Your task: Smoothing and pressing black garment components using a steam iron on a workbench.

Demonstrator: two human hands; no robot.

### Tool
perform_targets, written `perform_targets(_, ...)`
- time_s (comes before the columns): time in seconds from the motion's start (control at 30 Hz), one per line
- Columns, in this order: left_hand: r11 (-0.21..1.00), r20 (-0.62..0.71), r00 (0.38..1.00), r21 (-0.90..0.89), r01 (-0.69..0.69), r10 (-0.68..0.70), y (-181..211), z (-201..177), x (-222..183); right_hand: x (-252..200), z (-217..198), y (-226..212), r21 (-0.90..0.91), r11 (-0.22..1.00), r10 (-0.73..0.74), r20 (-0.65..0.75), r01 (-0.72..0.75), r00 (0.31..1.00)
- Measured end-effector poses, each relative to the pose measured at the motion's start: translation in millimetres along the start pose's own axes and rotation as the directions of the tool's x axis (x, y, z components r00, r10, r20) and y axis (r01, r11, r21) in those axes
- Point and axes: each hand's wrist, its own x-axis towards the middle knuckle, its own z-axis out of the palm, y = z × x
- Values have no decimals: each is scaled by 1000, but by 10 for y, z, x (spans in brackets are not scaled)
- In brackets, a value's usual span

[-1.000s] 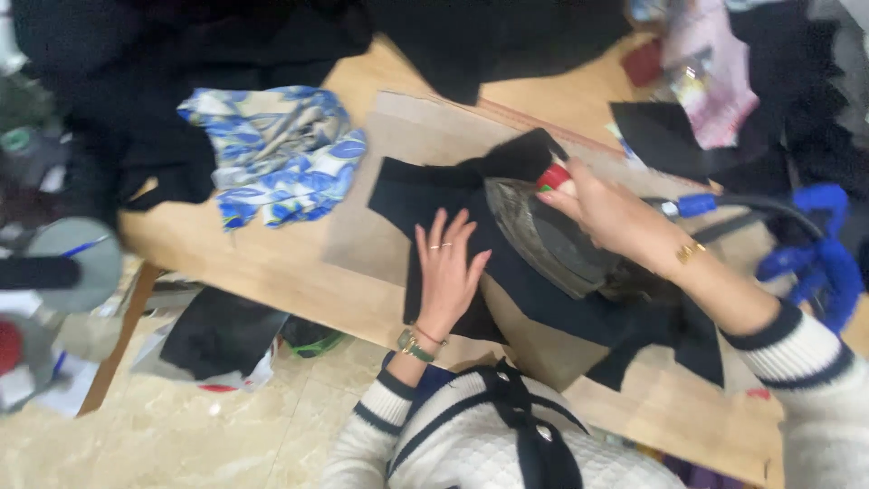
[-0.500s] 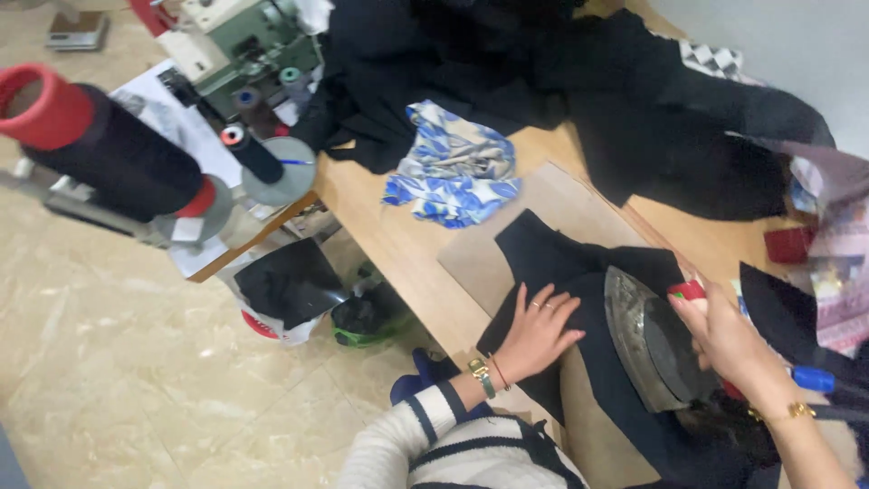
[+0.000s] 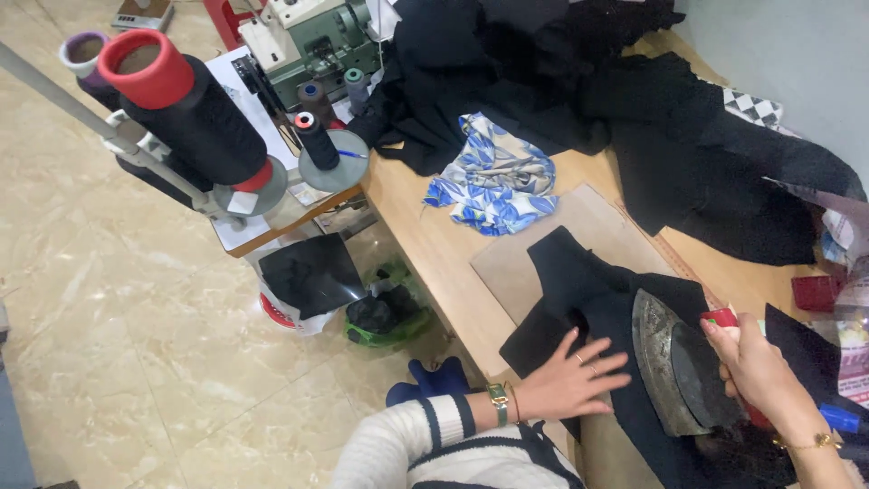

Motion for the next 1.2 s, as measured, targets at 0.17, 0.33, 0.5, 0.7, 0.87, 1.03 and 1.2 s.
perform_targets(0.17, 997, 69, 995, -3, -73, 73, 19, 19, -10, 0, 8, -11, 25, 1000, -4, -11, 4, 1000)
perform_targets(0.33, 983, -42, 983, -32, -180, 179, 53, 55, -51, 11, 23, 12, 15, 1000, -19, -19, 19, 1000)
perform_targets(0.5, 947, 78, 943, -29, -321, 322, 98, 15, -57, 2, 21, 13, 9, 1000, -13, -17, 13, 1000)
perform_targets(0.7, 817, 77, 879, -413, -401, 470, 53, 156, -66, -35, -3, -34, 22, 1000, -8, -10, 8, 1000)
perform_targets(0.87, 785, -54, 878, -423, -452, 476, 88, 104, -84, 8, 30, 44, 14, 999, -30, -18, 31, 999)
perform_targets(1.03, 912, 40, 923, -176, -371, 383, 27, -18, -61, -7, 25, 5, 3, 1000, -12, -18, 12, 1000)
perform_targets(1.2, 918, 263, 906, 133, -374, 331, 35, -170, -44, 73, 59, 110, -40, 999, -21, -18, 20, 1000)
